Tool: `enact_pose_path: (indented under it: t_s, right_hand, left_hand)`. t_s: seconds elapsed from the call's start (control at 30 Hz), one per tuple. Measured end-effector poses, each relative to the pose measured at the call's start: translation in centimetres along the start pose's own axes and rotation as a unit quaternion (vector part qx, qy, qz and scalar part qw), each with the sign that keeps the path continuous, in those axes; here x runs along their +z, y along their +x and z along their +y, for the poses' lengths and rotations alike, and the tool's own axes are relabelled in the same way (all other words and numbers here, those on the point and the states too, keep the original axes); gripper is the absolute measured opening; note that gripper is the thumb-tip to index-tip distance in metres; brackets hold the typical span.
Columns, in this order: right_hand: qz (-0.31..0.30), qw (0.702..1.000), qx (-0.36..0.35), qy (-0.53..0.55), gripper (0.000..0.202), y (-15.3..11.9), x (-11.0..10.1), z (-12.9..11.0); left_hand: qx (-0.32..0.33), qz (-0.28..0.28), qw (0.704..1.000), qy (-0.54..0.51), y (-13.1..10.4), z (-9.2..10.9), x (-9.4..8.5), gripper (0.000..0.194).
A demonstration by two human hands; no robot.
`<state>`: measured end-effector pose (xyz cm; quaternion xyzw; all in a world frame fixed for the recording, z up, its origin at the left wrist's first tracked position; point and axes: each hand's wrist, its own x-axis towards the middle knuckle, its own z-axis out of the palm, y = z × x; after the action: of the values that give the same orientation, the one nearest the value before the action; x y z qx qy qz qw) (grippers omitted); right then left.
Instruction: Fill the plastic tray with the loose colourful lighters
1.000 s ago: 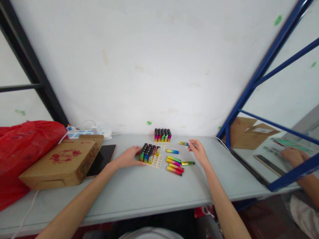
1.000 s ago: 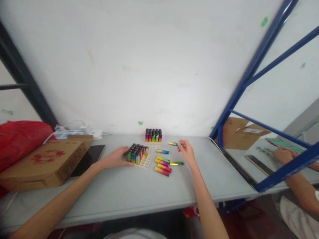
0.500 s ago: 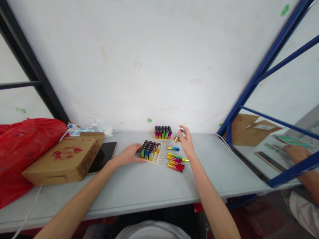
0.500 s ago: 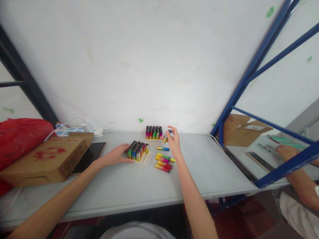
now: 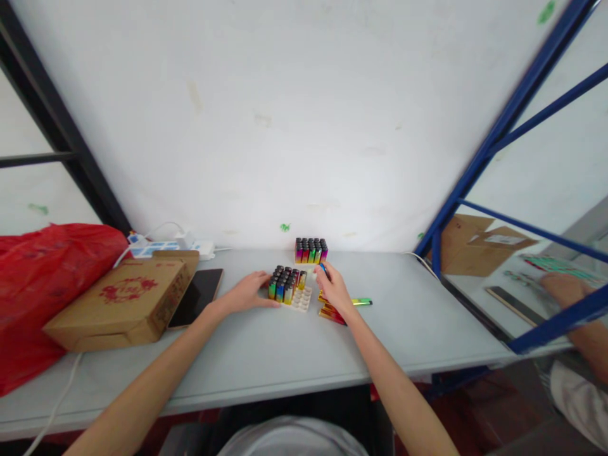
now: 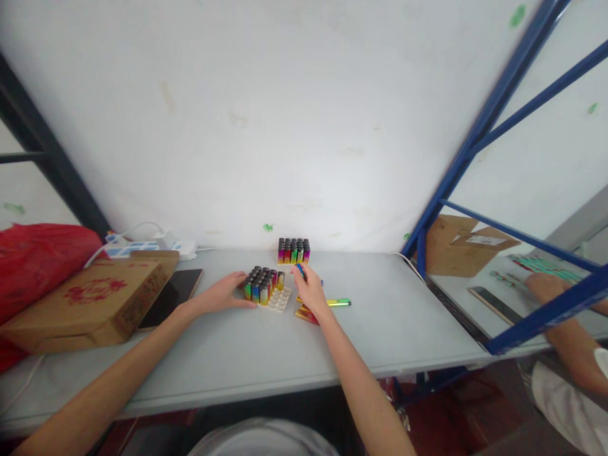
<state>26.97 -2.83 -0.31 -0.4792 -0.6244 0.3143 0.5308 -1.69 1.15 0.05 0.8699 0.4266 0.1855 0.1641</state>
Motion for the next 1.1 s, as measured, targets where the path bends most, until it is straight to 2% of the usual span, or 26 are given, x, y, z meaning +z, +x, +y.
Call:
enact_pose_path:
  t_s: [0.23,0.57,0.67,0.77,0.93,1.1]
  right_hand:
    - [0.016,0.996,-0.028,-0.088,0.056,-1.0,0.6,-1.5]
    - [0.074,0.990,-0.028,-0.113,0.048,-1.1,0.6,-1.0]
    - [0.048,0.994,-0.034,-0.090,0.047,-1.3,0.2,-1.4]
    - [-0.017,0.997,-0.049,-0.065,0.044,-1.5,-0.3,-1.8]
    - [-0.045,0.979,-0.130,-0.153,0.048,-1.6,-0.6,-2.0]
    - [-0.074,0.975,-0.102,-0.185,0.052,-1.5,-0.3,-1.1]
  left_hand:
    - [0.006,0.000,1.000,-0.002,-0.1,-0.1,0.1,0.071]
    - [0.008,-0.005,1.000,-0.002,0.0,0.0,-0.1,0.070]
    - [0.007,-0.005,1.000,-0.003,-0.1,0.0,-0.2,0.070]
    - [0.007,-0.004,1.000,-0.005,-0.1,0.1,-0.2,0.069]
    - [0.004,-0.010,1.000,-0.002,-0.1,0.1,-0.1,0.070]
    - [0.005,-0.012,1.000,0.000,-0.1,0.1,-0.1,0.069]
